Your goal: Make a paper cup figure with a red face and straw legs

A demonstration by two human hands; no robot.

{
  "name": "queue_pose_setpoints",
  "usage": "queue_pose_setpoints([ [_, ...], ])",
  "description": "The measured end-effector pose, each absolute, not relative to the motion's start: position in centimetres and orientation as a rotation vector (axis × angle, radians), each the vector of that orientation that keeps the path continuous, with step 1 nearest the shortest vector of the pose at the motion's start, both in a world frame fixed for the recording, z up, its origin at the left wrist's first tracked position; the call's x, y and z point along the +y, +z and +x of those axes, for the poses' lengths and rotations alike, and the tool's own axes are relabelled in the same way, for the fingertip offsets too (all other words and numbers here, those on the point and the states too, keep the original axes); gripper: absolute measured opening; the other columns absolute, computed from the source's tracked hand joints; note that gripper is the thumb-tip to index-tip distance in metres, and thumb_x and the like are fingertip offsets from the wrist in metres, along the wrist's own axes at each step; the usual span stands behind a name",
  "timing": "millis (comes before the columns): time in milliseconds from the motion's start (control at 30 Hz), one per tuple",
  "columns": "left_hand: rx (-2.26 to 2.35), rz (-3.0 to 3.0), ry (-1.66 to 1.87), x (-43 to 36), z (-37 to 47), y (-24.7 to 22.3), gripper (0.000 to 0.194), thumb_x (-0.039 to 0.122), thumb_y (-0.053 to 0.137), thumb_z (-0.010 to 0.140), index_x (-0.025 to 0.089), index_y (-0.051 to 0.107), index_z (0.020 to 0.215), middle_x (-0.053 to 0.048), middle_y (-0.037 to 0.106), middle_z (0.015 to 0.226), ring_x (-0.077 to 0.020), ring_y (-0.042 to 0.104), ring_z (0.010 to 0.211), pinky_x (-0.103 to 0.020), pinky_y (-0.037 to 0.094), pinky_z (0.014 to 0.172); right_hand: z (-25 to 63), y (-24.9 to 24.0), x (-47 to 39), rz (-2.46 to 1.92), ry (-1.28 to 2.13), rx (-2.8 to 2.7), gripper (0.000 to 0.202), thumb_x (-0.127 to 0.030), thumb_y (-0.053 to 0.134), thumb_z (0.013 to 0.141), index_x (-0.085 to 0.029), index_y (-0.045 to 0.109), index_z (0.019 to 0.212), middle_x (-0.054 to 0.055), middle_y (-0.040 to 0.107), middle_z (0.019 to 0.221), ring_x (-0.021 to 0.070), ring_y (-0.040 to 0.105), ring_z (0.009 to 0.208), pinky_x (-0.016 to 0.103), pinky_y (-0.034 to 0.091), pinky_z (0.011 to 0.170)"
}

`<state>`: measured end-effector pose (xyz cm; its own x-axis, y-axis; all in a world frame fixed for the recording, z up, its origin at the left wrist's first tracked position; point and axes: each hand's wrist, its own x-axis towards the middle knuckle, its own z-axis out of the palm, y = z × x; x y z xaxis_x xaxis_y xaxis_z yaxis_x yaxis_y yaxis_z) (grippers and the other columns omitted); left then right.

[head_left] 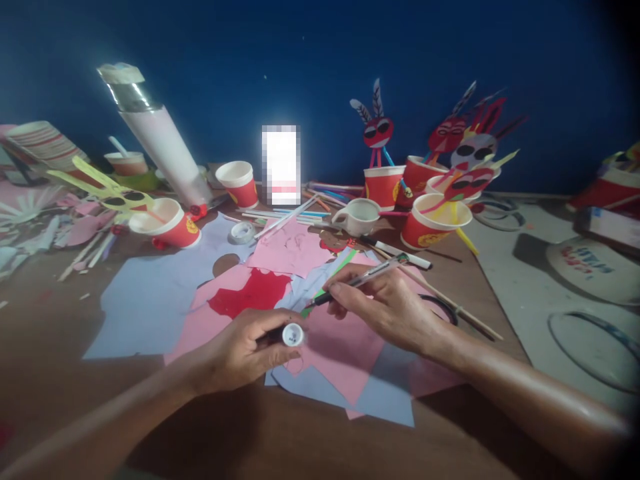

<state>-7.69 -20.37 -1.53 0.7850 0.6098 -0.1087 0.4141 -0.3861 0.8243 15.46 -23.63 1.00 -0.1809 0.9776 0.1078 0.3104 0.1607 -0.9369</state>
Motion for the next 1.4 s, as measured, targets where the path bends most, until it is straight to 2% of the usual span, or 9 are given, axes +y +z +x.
queue_pose_setpoints([
  [233, 0.727, 2.078, 0.288, -20.4, -7.8, -1.6, 0.022, 0.034, 0.055, 0.088, 0.017, 0.062, 0.099, -0.002, 0.068, 0.082, -0.0132, 0.060, 0.069, -0.019, 0.046, 0.058, 15.6, 0.8, -23.7, -1.286, 1.029, -1.693, 0.031, -0.013, 0.053, 0.087, -0.015, 0.064, 0.058, -0.001, 0.068, 0.079, 0.0093, 0.063, 0.067, 0.020, 0.045, 0.059],
  [433, 0.684, 2.228, 0.324, -20.5, -7.8, -1.4, 0.020, 0.029, 0.057, 0.088, 0.021, 0.062, 0.105, 0.000, 0.069, 0.083, -0.0116, 0.063, 0.070, -0.018, 0.048, 0.063, 15.1, 0.7, -24.3, -1.298, 0.961, -1.831, 0.026, -0.011, 0.053, 0.083, -0.014, 0.064, 0.059, 0.001, 0.069, 0.075, 0.0106, 0.062, 0.063, 0.020, 0.043, 0.056],
  [567, 0.645, 2.386, 0.390, -20.8, -8.0, -1.7, 0.023, 0.029, 0.057, 0.089, 0.023, 0.059, 0.111, -0.002, 0.072, 0.093, -0.0140, 0.068, 0.082, -0.020, 0.051, 0.072, 14.8, 0.2, -24.5, -1.346, 0.925, -1.871, 0.018, -0.011, 0.053, 0.082, -0.014, 0.070, 0.076, 0.001, 0.070, 0.074, 0.0119, 0.063, 0.061, 0.022, 0.045, 0.058],
  [667, 0.600, 2.521, 0.483, -20.9, -8.1, -2.0, 0.024, 0.030, 0.052, 0.091, 0.021, 0.056, 0.113, -0.005, 0.072, 0.096, -0.0159, 0.069, 0.086, -0.020, 0.052, 0.074, 14.8, -0.4, -24.5, -1.379, 0.942, -1.847, 0.015, -0.014, 0.054, 0.081, -0.014, 0.068, 0.079, 0.001, 0.069, 0.071, 0.0112, 0.062, 0.055, 0.022, 0.043, 0.054],
  [867, 0.513, 2.620, 0.523, -20.6, -8.0, -2.0, 0.024, 0.032, 0.040, 0.097, 0.020, 0.050, 0.114, -0.004, 0.073, 0.086, -0.0143, 0.069, 0.075, -0.018, 0.053, 0.066, 15.1, -0.6, -24.1, -1.421, 1.037, -1.801, 0.010, -0.015, 0.056, 0.080, -0.015, 0.065, 0.083, 0.001, 0.070, 0.068, 0.0123, 0.064, 0.055, 0.021, 0.044, 0.053],
  [933, 0.512, 2.670, 0.537, -20.6, -8.3, -2.1, 0.024, 0.031, 0.041, 0.096, 0.019, 0.051, 0.114, -0.004, 0.072, 0.082, -0.0144, 0.069, 0.073, -0.018, 0.052, 0.064, 15.1, -0.5, -24.0, -1.406, 1.059, -1.788, 0.011, -0.014, 0.055, 0.079, -0.015, 0.065, 0.084, 0.001, 0.071, 0.070, 0.0130, 0.065, 0.058, 0.021, 0.045, 0.055],
  [1100, 0.687, 2.865, 0.589, -20.9, -8.8, -2.2, 0.027, 0.042, 0.049, 0.091, 0.025, 0.062, 0.107, -0.003, 0.072, 0.091, -0.0174, 0.067, 0.085, -0.023, 0.052, 0.077, 15.2, -0.7, -23.7, -1.469, 1.104, -1.765, 0.010, -0.016, 0.054, 0.079, -0.017, 0.063, 0.084, 0.000, 0.070, 0.066, 0.0137, 0.065, 0.055, 0.021, 0.043, 0.050],
  [1267, 0.616, 2.869, 0.536, -20.5, -8.1, -1.7, 0.028, 0.043, 0.040, 0.094, 0.025, 0.058, 0.106, -0.002, 0.072, 0.081, -0.0165, 0.066, 0.074, -0.024, 0.051, 0.071, 15.2, -1.0, -23.4, -1.370, 1.193, -1.764, 0.017, -0.015, 0.051, 0.080, -0.017, 0.066, 0.087, 0.004, 0.072, 0.083, 0.0166, 0.068, 0.067, 0.022, 0.048, 0.055],
  [1400, 0.622, 2.869, 0.574, -19.9, -8.1, -1.8, 0.027, 0.046, 0.049, 0.089, 0.026, 0.060, 0.104, -0.001, 0.073, 0.080, -0.0181, 0.067, 0.074, -0.026, 0.052, 0.070, 15.1, -1.2, -23.3, -1.328, 1.226, -1.778, 0.020, -0.016, 0.049, 0.081, -0.014, 0.067, 0.089, 0.006, 0.072, 0.077, 0.0177, 0.067, 0.064, 0.025, 0.050, 0.057],
])
